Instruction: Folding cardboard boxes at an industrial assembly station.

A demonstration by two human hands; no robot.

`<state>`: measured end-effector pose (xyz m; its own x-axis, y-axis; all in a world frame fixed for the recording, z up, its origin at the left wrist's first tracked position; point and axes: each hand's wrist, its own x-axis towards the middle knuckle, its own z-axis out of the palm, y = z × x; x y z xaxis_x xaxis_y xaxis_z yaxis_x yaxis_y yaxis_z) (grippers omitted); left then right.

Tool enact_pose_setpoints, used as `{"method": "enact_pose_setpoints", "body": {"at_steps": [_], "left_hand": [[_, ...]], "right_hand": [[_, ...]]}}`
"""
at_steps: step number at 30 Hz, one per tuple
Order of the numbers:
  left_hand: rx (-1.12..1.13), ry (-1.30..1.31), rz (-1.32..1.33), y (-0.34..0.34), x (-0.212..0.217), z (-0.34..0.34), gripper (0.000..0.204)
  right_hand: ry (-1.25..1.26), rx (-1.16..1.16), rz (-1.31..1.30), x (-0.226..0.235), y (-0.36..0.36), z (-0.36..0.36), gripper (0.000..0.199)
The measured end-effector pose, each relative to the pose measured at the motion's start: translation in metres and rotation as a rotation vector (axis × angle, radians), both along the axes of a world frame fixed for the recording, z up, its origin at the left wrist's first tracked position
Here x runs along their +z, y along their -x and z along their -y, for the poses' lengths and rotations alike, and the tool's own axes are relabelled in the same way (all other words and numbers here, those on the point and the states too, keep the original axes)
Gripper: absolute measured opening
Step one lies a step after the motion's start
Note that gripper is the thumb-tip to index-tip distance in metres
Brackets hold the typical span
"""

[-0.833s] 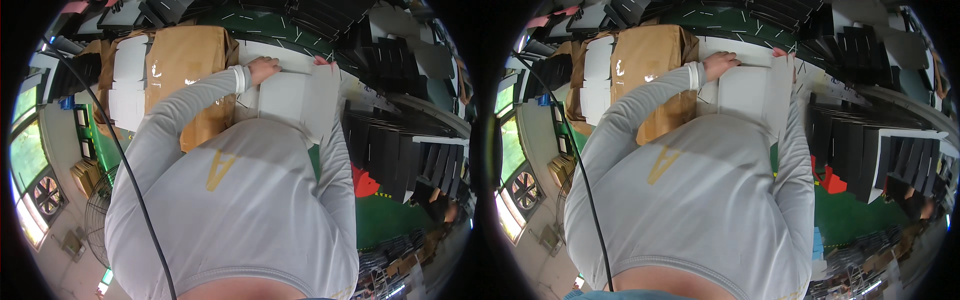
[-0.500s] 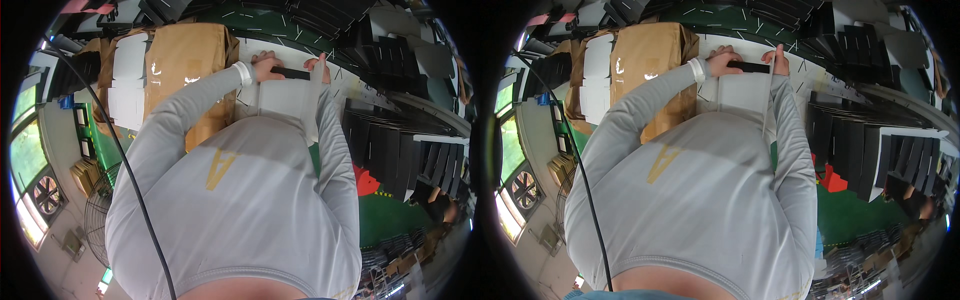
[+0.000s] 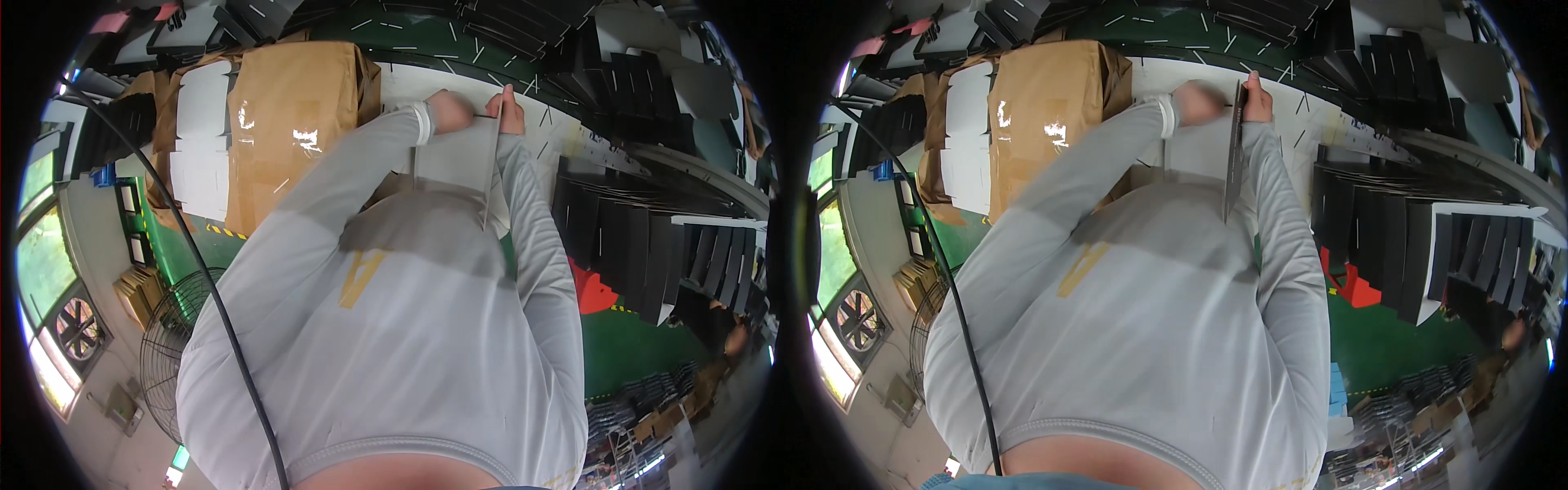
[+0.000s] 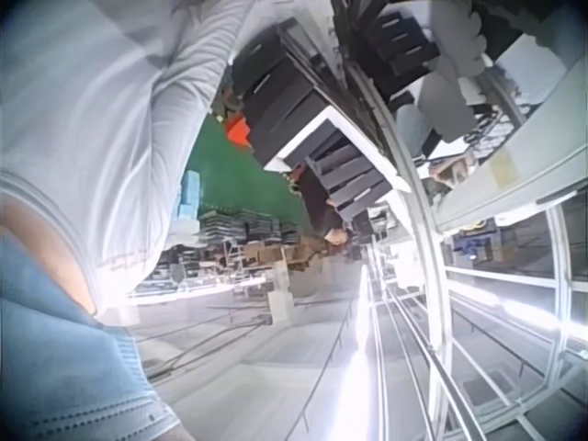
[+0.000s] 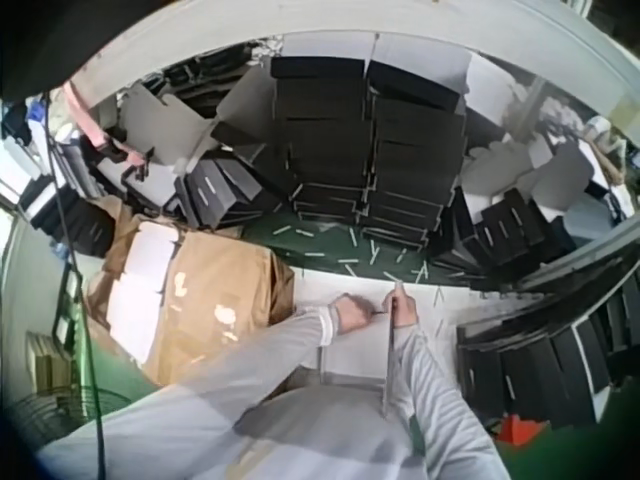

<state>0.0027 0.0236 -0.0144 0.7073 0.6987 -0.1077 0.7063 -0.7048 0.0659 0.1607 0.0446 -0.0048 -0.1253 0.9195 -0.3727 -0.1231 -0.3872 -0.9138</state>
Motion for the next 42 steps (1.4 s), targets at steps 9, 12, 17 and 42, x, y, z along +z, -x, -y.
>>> {"method": "enact_pose_setpoints", "body": {"at_steps": [9, 12, 17, 42], "left_hand": [[0.115, 0.118, -0.177, 0.016, 0.034, 0.014, 0.015], [-0.004, 0.05, -0.125, 0.018, 0.025, 0.013, 0.017], [0.156, 0.093, -0.035, 0.02, 0.043, 0.015, 0.015], [-0.04, 0.023, 0.119, -0.019, 0.015, -0.006, 0.014]], "right_hand": [[-0.165, 0.055, -0.085, 0.003, -0.004, -0.002, 0.058], [-0.056, 0.043, -0.048, -0.001, 0.0, -0.003, 0.055], [-0.028, 0.007, -0.037, -0.014, -0.008, -0.002, 0.053], [0.033, -0.047, 0.025, -0.01, -0.007, -0.003, 0.05]]}}
